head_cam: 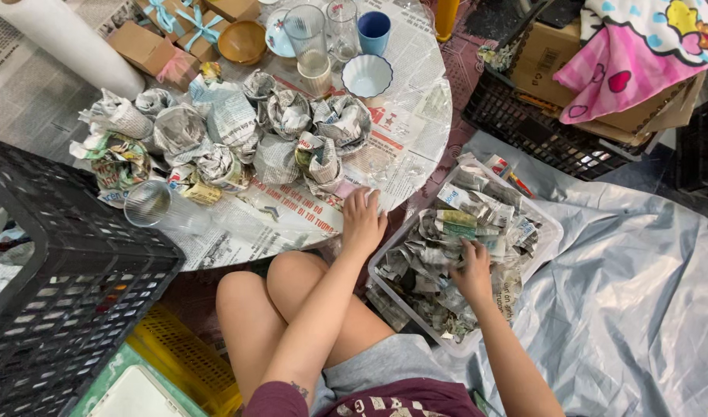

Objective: The person sits on the floor and wraps small ceramic bowls and cups with newspaper. They fold the paper around each item and place the wrapped objects into a plastic bin. The workspace includes a table with more ceramics and a crate of newspaper.

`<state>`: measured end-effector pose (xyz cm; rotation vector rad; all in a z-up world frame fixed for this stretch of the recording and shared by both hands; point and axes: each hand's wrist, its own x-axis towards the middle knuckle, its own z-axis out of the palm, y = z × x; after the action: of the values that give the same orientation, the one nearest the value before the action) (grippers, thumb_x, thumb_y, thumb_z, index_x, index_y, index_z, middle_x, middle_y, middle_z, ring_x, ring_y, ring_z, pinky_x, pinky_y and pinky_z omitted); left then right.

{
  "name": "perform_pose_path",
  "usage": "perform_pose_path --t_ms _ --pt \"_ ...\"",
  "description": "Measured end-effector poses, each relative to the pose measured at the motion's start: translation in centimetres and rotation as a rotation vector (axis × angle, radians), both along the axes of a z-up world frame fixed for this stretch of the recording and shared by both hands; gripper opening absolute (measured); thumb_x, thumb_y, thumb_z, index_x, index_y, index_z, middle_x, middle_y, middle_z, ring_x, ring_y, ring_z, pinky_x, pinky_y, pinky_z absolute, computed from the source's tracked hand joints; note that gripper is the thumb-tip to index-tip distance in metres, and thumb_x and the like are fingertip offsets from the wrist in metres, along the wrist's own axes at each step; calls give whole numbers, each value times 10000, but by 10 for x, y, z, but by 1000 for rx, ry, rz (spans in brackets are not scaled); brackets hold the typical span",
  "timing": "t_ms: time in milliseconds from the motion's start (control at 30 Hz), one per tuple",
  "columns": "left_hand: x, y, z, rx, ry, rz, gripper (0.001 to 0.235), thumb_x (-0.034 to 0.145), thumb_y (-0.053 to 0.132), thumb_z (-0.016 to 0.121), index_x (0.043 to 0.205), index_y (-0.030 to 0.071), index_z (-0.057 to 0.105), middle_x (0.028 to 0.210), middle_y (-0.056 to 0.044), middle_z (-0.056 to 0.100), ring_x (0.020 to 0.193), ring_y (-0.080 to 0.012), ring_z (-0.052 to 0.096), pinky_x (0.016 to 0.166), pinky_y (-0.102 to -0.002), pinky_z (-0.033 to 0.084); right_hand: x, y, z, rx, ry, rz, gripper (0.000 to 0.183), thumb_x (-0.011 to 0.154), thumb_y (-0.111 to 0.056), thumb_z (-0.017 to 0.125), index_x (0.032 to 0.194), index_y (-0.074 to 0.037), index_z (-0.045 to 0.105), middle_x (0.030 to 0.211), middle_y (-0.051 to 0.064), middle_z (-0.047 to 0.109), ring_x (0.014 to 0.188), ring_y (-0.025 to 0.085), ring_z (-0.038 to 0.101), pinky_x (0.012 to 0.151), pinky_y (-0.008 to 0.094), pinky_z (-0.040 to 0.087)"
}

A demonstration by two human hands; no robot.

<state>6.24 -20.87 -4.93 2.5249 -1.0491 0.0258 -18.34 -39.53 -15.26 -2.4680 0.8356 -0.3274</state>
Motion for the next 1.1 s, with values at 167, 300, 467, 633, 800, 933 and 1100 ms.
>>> perform_pose_path --t_ms 167,300,467,633,800,933,1100 --pt "-19 2 15 -96 -10 -159 350 943 236 632 1241 61 583 1167 -134 623 1143 -305 575 1008 -495 432 19 -7 -13 73 313 -2 728 889 -427 672 1506 -120 437 1345 251 558 1246 428 515 1007 557 442" --pt "-31 -6 27 -7 359 -299 244 1018 275 566 1196 142 667 1021 -52 725 887 -258 702 806 -429 546 36 -21 -7 144 601 -14 485 1062 -514 478 1344 -137 595 1226 201 680 1182 365 649 1004 528 507" --pt "-63 -48 15 97 610 -244 308 982 315 594 1207 114 653 1068 -61 746 955 -254 720 780 -431 563 50 -45 -3 -152 -219 -331 289 1014 -256 647 1200 -43 586 1107 209 683 1042 394 651 911 489 520" --pt "-77 -41 -34 186 580 -394 377 937 292 628 1266 108 645 1128 -90 723 1018 -300 689 833 -452 545 63 -101 -12 -30 -265 -484 319 894 -274 759 1061 -19 665 921 156 710 846 335 680 793 448 533" --pt "-68 -37 -56 267 628 -370 381 964 303 608 1294 114 636 1178 -81 710 1078 -298 676 877 -460 539 58 -104 -15 253 -246 -489 257 935 -258 730 951 -2 727 795 125 711 730 209 627 706 386 511" --pt "-64 -47 -42 255 679 -342 413 1024 354 528 1361 123 583 1258 -59 677 1093 -268 678 884 -461 540 32 -97 -8 376 -558 -555 233 1075 -209 582 973 -4 624 810 37 607 723 106 518 655 303 435" --pt "-65 -59 -36 -47 945 -258 525 1036 464 488 1427 116 520 1431 -109 558 1197 -292 614 974 -456 510 0 -79 5 448 -945 -479 192 1124 -145 614 992 -38 523 885 -25 508 819 61 417 713 240 362"
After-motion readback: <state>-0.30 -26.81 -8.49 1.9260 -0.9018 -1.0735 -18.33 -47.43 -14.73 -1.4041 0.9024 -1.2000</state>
